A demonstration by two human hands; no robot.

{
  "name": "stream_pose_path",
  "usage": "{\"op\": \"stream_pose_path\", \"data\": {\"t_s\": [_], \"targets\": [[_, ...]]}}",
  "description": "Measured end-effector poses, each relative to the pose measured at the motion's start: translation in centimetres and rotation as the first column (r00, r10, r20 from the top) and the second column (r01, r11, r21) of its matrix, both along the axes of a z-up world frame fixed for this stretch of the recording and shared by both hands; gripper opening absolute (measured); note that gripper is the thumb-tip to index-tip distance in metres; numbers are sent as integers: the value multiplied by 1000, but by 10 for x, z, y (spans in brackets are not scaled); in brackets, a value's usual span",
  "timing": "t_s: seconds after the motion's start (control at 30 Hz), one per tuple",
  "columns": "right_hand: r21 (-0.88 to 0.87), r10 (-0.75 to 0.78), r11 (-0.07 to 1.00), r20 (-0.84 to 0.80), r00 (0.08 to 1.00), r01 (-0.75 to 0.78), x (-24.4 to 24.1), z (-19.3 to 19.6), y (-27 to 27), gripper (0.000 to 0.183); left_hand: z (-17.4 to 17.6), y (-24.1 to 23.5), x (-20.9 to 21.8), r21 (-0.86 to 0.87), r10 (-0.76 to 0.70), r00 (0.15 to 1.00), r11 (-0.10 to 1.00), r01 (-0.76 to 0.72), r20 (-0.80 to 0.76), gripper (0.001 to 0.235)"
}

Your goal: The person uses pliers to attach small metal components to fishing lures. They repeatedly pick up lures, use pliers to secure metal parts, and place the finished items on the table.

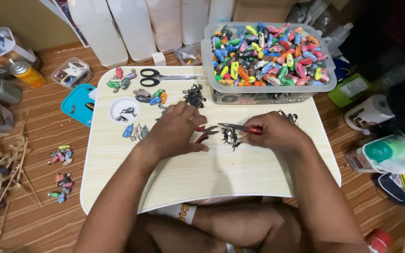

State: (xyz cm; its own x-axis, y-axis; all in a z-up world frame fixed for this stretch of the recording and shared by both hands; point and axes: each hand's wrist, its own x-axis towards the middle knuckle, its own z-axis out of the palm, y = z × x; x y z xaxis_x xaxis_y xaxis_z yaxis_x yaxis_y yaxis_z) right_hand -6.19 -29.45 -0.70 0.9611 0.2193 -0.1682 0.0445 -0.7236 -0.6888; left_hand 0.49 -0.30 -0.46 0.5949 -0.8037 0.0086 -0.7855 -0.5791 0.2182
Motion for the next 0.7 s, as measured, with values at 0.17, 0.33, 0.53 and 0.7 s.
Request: {"op": "stream_pose_path", "data": {"t_s": [0.17, 0.33, 0.53, 0.7], "targets": [[-91, 19, 996, -28, 999, -22, 6, -16, -4, 15, -2, 0, 1, 148, 41, 999, 988, -39, -11, 73], [-170, 33, 985, -42, 999, -40, 8, -21, -7, 16, -21, -2, 6, 156, 50, 998, 987, -45, -29, 67], [-77, 45, 996, -46, 998, -48, 2, -10, -13, 10, -35, -4, 8, 22, 59, 996, 998, -61, 69, 61], [11, 44, 999, -35, 998, -44, -3, -8, -22, 10, -13, 2, 5, -89, 87, 996, 992, -87, -7, 54]]}}
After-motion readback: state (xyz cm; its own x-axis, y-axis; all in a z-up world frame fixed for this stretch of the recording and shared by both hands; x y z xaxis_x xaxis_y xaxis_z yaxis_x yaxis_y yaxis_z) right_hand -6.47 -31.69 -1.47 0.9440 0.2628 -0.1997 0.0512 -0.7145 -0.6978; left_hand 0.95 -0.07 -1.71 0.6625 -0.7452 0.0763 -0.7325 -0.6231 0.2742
